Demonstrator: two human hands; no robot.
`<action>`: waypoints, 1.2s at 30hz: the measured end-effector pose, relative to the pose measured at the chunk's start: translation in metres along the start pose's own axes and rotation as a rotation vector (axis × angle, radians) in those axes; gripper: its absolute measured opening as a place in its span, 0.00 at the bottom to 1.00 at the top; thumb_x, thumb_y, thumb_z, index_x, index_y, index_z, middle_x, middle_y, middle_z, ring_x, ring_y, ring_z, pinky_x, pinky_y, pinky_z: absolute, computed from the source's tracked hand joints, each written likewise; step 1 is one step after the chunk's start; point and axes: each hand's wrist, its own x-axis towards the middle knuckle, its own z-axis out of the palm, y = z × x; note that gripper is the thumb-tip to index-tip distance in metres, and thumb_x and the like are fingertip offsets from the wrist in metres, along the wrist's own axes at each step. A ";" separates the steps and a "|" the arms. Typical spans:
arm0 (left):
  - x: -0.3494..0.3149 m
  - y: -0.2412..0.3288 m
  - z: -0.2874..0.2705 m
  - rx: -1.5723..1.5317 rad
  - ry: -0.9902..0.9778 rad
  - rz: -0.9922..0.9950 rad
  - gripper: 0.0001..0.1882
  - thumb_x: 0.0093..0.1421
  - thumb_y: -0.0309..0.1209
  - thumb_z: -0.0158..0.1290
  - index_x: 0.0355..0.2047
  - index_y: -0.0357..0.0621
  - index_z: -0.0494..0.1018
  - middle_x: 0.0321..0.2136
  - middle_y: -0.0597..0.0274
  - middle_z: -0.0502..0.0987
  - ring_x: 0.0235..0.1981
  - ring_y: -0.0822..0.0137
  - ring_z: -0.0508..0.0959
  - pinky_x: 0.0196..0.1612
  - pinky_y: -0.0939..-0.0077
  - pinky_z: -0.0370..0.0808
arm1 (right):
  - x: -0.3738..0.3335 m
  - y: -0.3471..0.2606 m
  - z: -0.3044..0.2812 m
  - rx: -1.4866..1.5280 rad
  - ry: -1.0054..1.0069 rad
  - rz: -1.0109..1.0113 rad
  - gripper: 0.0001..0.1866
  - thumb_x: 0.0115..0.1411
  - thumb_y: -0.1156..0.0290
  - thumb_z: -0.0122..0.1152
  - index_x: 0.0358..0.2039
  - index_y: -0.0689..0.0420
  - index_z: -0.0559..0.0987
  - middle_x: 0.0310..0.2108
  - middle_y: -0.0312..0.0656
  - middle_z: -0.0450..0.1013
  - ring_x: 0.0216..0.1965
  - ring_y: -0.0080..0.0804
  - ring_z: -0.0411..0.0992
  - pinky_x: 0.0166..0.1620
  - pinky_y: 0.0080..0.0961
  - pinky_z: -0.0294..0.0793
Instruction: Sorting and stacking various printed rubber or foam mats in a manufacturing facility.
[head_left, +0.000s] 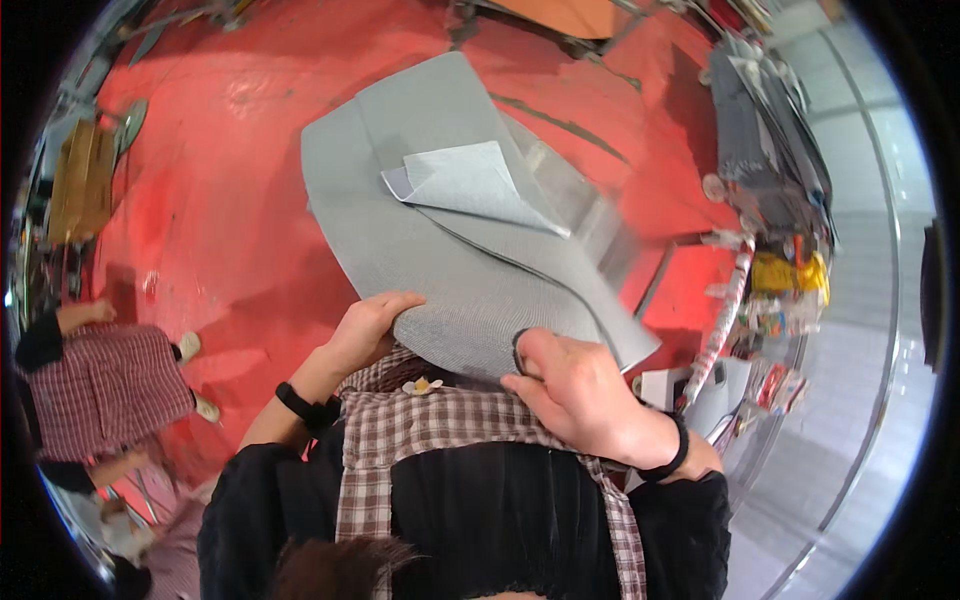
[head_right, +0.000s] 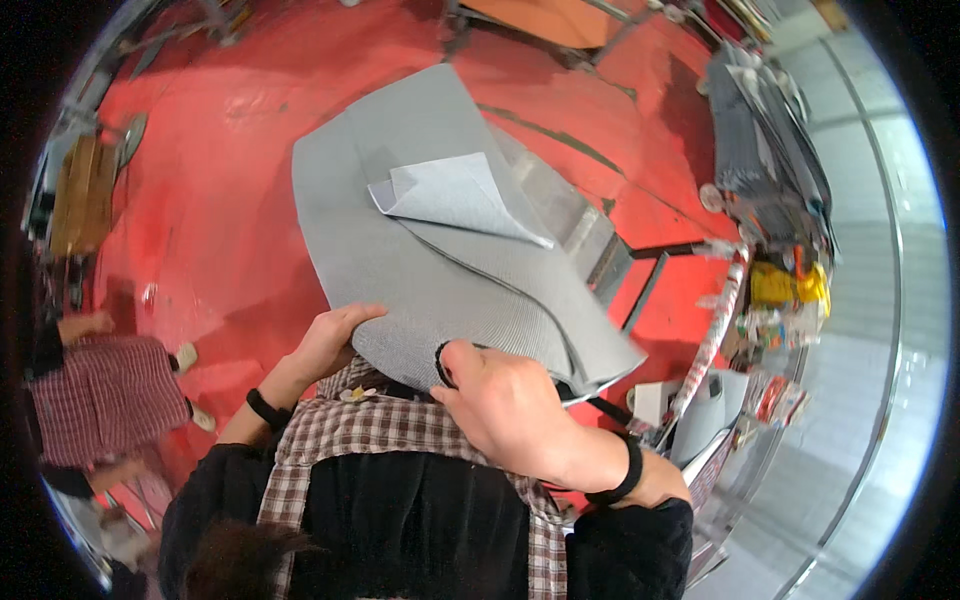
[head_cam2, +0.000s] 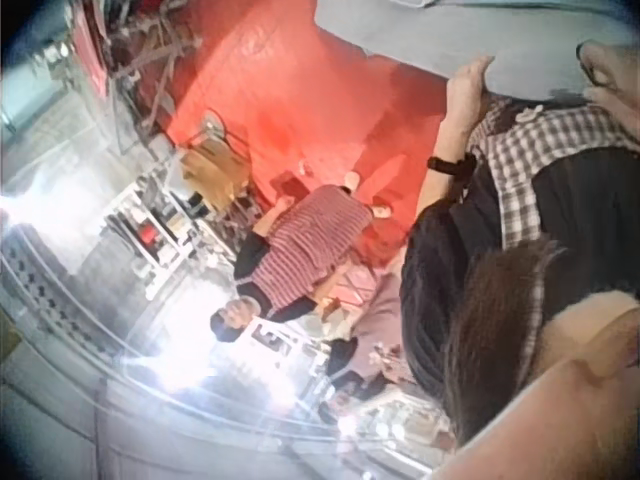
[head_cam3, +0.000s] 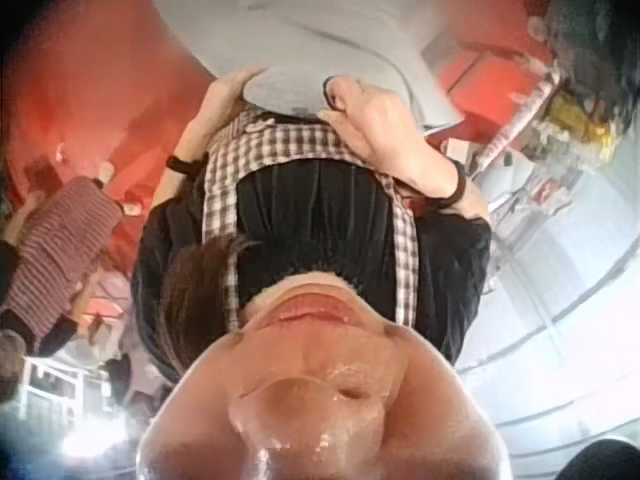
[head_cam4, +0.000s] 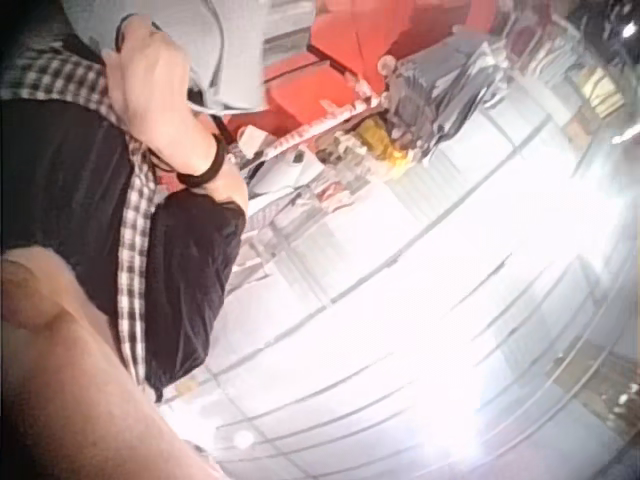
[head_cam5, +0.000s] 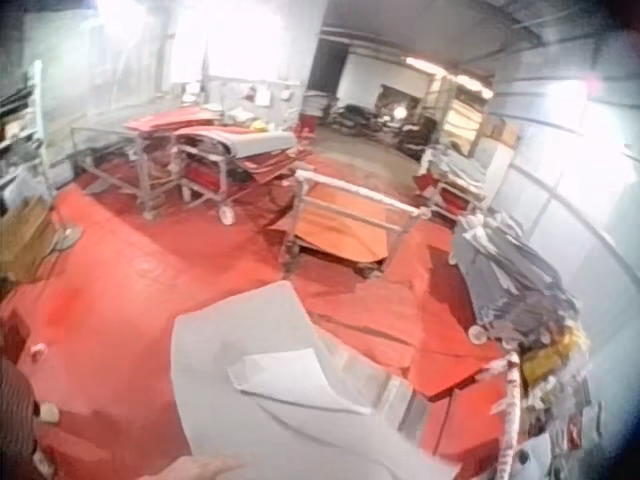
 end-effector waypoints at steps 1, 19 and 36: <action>-0.006 -0.004 0.004 -0.005 0.037 -0.029 0.22 0.39 0.17 0.51 0.39 0.43 0.68 0.36 0.52 0.72 0.38 0.54 0.72 0.40 0.69 0.71 | 0.004 0.006 0.004 0.041 -0.068 0.068 0.11 0.46 0.73 0.58 0.25 0.62 0.65 0.17 0.48 0.63 0.21 0.49 0.65 0.23 0.34 0.63; 0.010 -0.037 0.165 0.216 0.164 -0.472 0.17 0.39 0.18 0.46 0.32 0.46 0.70 0.34 0.62 0.71 0.45 0.59 0.66 0.54 0.60 0.56 | 0.157 0.457 0.194 0.035 -0.364 0.284 0.33 0.44 0.58 0.61 0.47 0.65 0.64 0.42 0.54 0.67 0.44 0.42 0.67 0.45 0.30 0.65; -0.098 -0.127 0.239 -0.317 0.721 -1.279 0.23 0.43 0.19 0.53 0.42 0.47 0.66 0.56 0.46 0.52 0.50 0.53 0.65 0.48 0.72 0.65 | 0.206 0.506 0.516 -0.063 -0.533 0.539 0.54 0.36 0.56 0.67 0.55 0.68 0.45 0.55 0.58 0.49 0.58 0.47 0.47 0.55 0.37 0.54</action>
